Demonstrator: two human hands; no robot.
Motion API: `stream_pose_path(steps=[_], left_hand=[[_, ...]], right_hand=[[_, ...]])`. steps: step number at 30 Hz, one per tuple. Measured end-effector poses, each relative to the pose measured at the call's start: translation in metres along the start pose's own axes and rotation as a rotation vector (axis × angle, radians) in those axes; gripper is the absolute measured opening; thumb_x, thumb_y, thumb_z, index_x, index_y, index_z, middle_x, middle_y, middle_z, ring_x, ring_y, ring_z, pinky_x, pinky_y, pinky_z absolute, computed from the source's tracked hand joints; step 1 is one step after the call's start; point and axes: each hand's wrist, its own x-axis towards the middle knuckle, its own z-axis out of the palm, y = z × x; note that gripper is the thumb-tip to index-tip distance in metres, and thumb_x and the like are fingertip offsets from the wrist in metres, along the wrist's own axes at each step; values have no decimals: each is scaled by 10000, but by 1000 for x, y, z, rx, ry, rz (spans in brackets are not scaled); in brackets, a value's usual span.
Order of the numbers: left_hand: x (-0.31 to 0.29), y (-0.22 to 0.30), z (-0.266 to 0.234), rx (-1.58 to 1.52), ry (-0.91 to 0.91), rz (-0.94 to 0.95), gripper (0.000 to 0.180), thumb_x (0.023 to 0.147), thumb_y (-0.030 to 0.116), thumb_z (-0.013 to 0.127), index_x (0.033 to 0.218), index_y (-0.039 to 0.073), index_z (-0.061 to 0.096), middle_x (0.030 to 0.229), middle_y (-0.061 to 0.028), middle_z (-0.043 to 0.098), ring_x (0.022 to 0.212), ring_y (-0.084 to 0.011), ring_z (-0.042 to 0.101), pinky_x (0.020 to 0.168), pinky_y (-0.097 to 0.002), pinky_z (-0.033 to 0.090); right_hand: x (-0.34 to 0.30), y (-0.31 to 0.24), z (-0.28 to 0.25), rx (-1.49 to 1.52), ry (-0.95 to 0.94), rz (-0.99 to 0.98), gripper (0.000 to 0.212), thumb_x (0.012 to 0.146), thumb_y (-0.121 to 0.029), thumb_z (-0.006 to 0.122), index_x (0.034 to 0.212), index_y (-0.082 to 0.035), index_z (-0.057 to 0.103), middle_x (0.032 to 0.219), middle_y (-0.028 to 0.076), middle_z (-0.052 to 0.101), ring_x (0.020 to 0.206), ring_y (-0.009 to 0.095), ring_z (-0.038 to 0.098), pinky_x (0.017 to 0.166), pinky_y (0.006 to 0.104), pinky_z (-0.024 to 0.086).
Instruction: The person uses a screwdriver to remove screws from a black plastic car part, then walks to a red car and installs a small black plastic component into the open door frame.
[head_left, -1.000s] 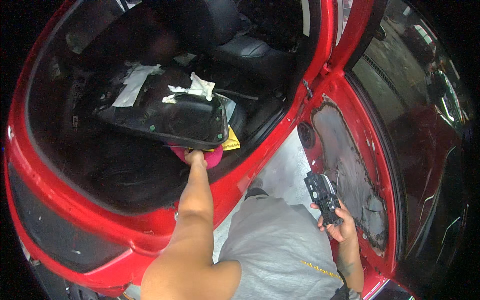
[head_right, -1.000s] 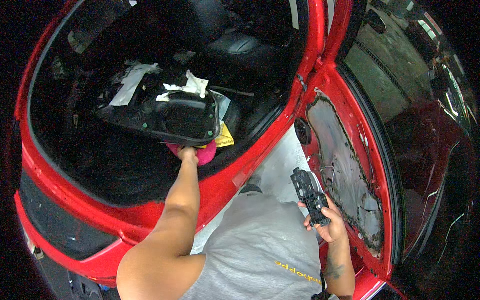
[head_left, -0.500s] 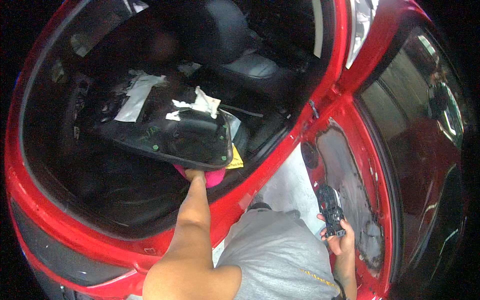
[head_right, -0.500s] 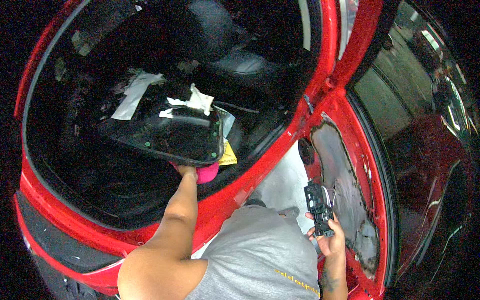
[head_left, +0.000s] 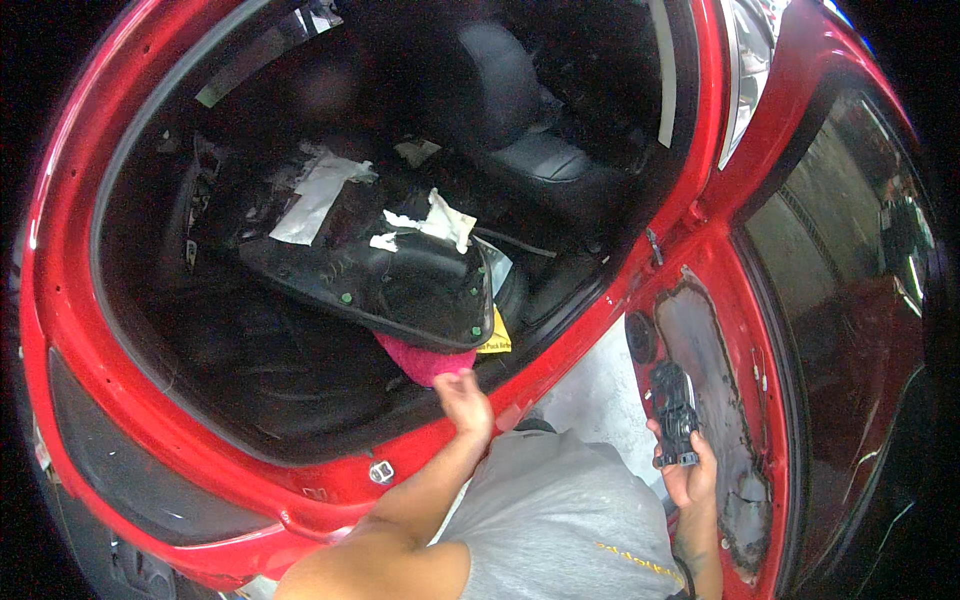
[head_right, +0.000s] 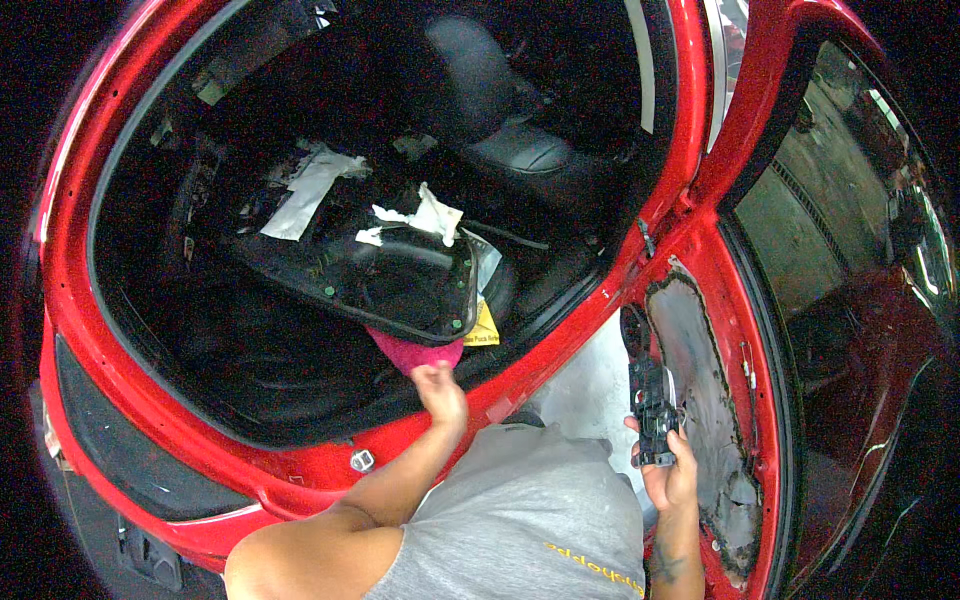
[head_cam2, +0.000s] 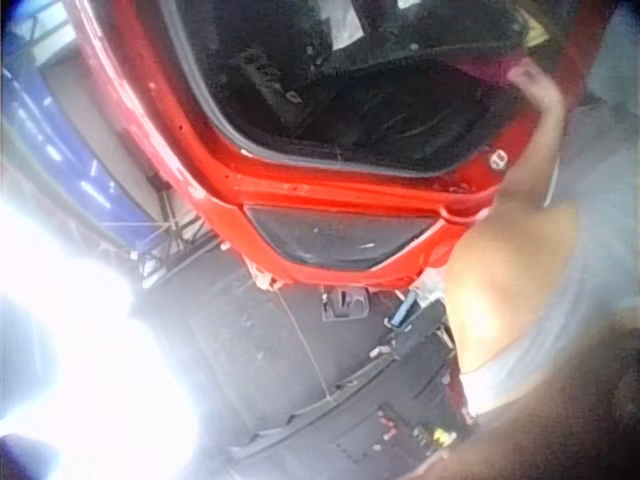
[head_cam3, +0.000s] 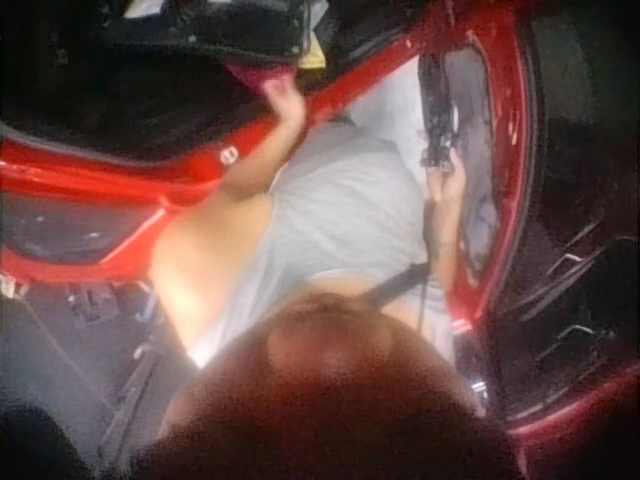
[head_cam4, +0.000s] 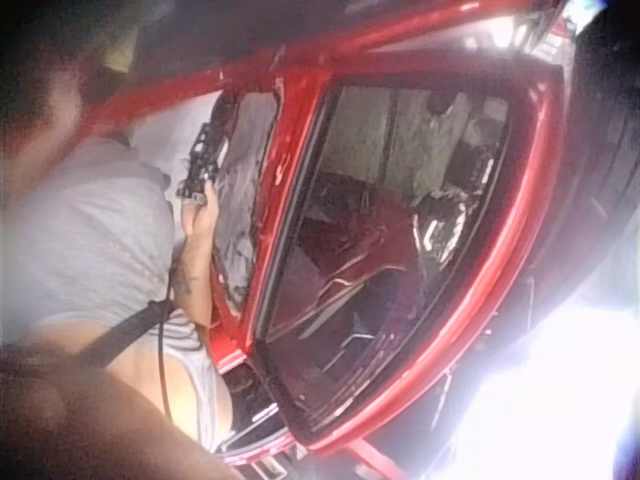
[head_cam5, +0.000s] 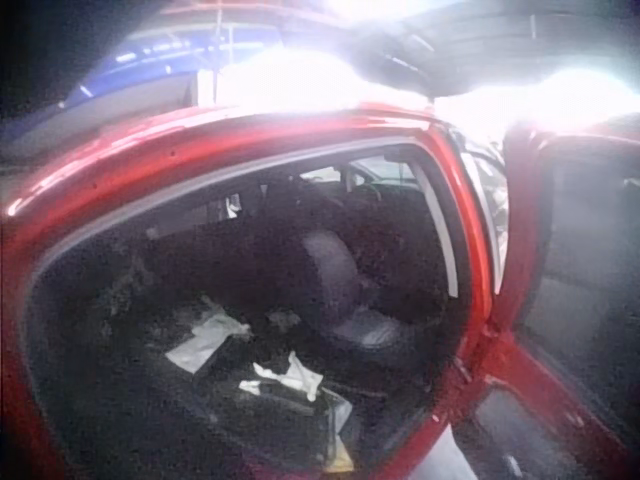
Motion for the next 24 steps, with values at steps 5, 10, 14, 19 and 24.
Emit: stream_pose_path(steps=[5,10,14,19,24], left_hand=[[-53,109,38,-115,-1167,-288,275,1038,330,721,1085,74,633,929,21,640,849,-99,588,750,-297,494],[-90,146,92,-38,-1484,-321,635,1041,549,645,1478,108,513,1240,-85,680,1117,-193,646,945,-378,531],[-121,171,112,-331,-1568,-574,749,1040,630,581,1556,123,388,1352,-87,636,1211,-220,624,1030,-448,517],[-142,136,143,-313,-1695,-659,526,1089,555,536,1397,128,522,1282,-59,622,1168,-186,619,953,-435,546],[-141,156,156,-239,-1591,-920,616,1065,666,484,1259,113,674,1088,-76,743,994,-223,710,894,-424,567]], right_hand=[[15,2,21,-275,96,-108,604,1006,-261,703,1526,-77,458,1271,110,708,970,151,686,722,311,546],[30,14,46,-422,66,-227,737,966,-194,774,1588,-101,389,1240,66,693,1048,126,670,788,289,548],[26,21,50,-535,159,-299,845,957,-152,799,1627,-85,289,1362,133,657,1142,180,648,946,330,527],[14,25,47,-630,274,-346,915,892,-170,873,1604,-75,307,1415,177,627,1169,242,681,902,367,570],[12,26,30,-776,377,-443,700,993,-221,776,1575,-96,407,1395,137,624,1015,153,616,857,332,558]])
